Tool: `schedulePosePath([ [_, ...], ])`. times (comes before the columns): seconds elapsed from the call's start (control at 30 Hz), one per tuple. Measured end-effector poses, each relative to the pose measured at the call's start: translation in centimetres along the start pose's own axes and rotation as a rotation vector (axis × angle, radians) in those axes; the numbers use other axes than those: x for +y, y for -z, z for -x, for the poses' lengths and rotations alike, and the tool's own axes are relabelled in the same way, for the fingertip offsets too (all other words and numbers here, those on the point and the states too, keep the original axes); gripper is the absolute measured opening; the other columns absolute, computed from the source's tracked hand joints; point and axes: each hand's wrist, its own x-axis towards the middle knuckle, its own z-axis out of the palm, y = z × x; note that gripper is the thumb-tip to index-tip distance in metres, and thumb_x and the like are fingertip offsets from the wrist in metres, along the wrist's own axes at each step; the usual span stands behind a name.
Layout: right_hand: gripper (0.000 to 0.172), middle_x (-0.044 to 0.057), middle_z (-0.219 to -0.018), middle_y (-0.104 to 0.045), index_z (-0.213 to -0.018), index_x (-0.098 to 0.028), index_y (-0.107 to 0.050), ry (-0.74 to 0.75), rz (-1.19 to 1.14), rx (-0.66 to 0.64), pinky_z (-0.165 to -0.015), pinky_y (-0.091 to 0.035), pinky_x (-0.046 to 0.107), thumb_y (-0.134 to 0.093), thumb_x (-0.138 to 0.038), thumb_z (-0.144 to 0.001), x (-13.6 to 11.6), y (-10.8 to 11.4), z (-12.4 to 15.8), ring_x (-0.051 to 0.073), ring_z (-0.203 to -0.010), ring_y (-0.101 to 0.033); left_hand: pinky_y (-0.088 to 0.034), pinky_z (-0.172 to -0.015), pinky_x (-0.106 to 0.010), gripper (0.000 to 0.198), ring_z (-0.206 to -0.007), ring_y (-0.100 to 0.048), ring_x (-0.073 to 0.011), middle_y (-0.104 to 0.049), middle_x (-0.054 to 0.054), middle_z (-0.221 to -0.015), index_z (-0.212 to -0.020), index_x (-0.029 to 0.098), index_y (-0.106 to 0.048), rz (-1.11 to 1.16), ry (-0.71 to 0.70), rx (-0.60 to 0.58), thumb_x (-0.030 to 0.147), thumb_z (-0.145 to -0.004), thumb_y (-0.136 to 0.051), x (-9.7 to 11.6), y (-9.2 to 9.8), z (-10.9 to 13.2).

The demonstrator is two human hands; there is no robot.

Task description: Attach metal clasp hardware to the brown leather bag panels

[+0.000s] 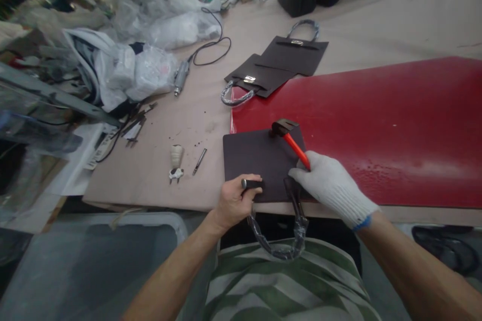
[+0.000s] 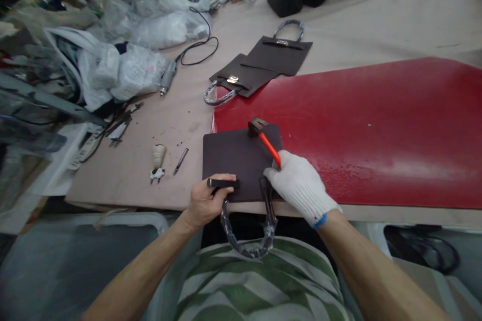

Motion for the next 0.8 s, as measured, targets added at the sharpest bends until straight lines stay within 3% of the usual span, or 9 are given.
schedulePosePath([
  [0.17, 0.018, 0.005, -0.075, -0.065, -0.087, -0.022, -0.063, -0.006, -0.022, -0.011, -0.057, -0.033, 0.032, -0.065, -0.04, -0.085, 0.0, 0.1, 0.1, 0.021, -0.065, -0.058, -0.066, -0.086, -0.027, 0.009, -0.092, -0.079, -0.0185, -0.082, -0.007, -0.098, -0.099, 0.017, -0.073, 0.038, 0.033, 0.014, 0.016, -0.093, -0.066, 0.3, 0.2, -0.3],
  [0.37, 0.022, 0.005, -0.075, -0.066, -0.086, -0.022, -0.063, -0.014, -0.028, -0.013, -0.056, -0.032, 0.031, -0.065, -0.044, -0.086, 0.2, 0.0, -0.1, 0.02, -0.063, -0.058, -0.065, -0.081, -0.026, 0.01, -0.085, -0.08, -0.0181, -0.082, -0.006, -0.093, -0.098, 0.016, -0.074, 0.066, 0.211, 0.044, 0.018, -0.093, -0.065, 0.4, 0.5, -0.4],
  [0.8, 0.02, 0.004, -0.077, -0.066, -0.088, -0.023, -0.062, -0.013, -0.014, -0.025, -0.057, -0.031, 0.031, -0.063, -0.043, -0.088, 0.0, 0.2, 0.1, 0.02, -0.066, -0.058, -0.064, -0.079, -0.024, 0.01, -0.083, -0.079, -0.0173, -0.082, -0.005, -0.091, -0.093, 0.016, -0.077, 0.075, 0.191, -0.016, 0.013, -0.089, -0.068, 1.4, -0.5, -1.5],
])
